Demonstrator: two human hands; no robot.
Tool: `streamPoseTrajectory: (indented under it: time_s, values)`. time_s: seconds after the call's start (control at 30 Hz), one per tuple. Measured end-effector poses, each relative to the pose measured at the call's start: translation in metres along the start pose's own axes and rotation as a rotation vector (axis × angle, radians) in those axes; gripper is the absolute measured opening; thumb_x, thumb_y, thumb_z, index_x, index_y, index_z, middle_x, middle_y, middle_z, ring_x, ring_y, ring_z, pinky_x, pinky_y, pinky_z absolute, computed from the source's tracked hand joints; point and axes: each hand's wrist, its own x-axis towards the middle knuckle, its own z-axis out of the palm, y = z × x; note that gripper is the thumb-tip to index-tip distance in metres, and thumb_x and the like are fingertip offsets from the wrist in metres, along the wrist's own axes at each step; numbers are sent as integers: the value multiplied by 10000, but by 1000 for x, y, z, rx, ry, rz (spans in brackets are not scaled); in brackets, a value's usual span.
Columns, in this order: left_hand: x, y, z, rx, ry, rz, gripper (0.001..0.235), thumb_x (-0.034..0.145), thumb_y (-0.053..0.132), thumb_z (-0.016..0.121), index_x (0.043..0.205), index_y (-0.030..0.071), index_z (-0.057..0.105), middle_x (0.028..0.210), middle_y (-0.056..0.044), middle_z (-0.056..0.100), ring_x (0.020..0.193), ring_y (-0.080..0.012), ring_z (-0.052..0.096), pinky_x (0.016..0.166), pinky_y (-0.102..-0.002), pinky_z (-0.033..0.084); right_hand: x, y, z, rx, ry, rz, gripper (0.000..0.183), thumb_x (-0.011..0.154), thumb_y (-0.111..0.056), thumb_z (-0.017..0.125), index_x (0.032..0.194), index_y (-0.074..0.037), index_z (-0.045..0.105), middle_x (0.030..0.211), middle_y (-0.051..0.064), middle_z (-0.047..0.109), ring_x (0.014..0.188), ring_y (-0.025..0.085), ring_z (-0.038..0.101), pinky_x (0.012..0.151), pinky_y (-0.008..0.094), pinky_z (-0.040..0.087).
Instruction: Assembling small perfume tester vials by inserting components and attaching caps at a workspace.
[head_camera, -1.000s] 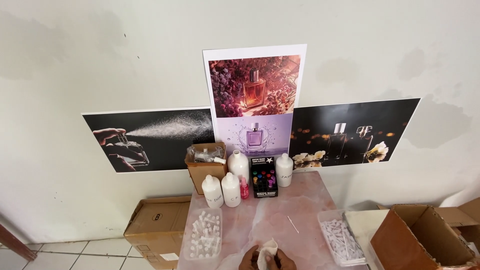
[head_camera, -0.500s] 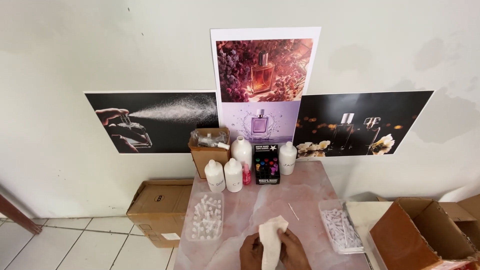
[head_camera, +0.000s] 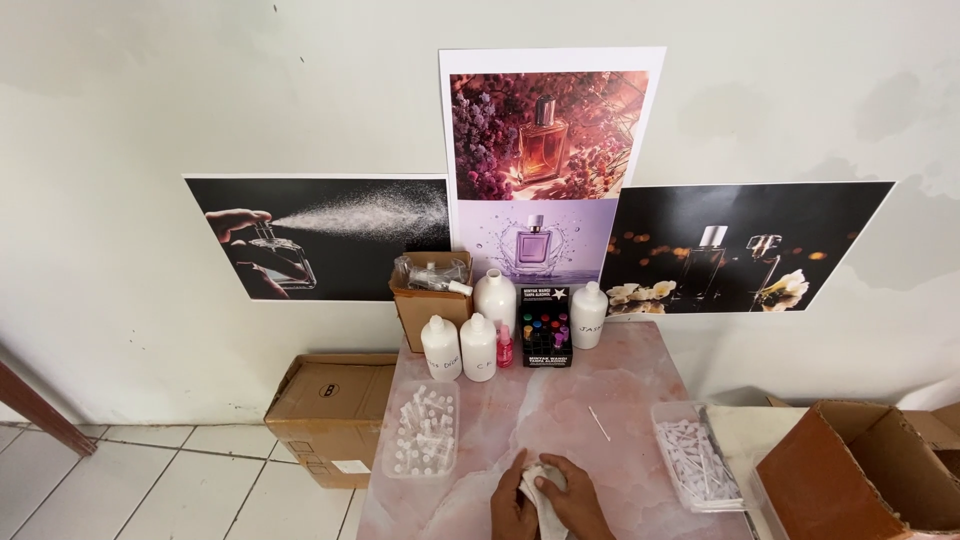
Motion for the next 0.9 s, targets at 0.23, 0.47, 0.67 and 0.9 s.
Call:
streamPoseTrajectory:
  time_s: [0.23, 0.47, 0.67, 0.9]
  values:
    - [3, -19, 2, -13, 81, -15, 432, 935, 54, 560, 1319, 136, 742, 1026, -61, 756, 887, -157, 736, 803, -230, 570, 7, 9, -3, 27, 91, -135, 295, 866, -192, 741, 1141, -134, 832, 1127, 2, 845, 1056, 141, 738, 995, 250, 544]
    - [4, -15, 3, 160, 76, -101, 367, 901, 194, 427, 1098, 146, 733, 1070, -48, 771, 939, -179, 730, 852, -283, 559, 1, 3, 2, 169, 96, -161, 160, 906, -168, 713, 966, -70, 823, 911, 48, 818, 878, 154, 705, 850, 266, 555]
    - [-2, 38, 6, 116, 89, -306, 296, 893, 349, 546, 1015, 165, 743, 830, 7, 726, 759, -113, 619, 731, -242, 466, -7, -5, 1, 235, 34, -136, 164, 930, -144, 691, 980, -52, 817, 911, 72, 825, 851, 171, 706, 797, 287, 556]
    - [4, 4, 4, 3, 14, -308, 203, 971, 268, 665, 873, 99, 720, 649, 15, 606, 598, -86, 517, 567, -250, 424, 3, 7, -6, 260, 7, -85, 192, 962, -111, 654, 1012, -27, 818, 883, 101, 791, 788, 174, 660, 706, 285, 541]
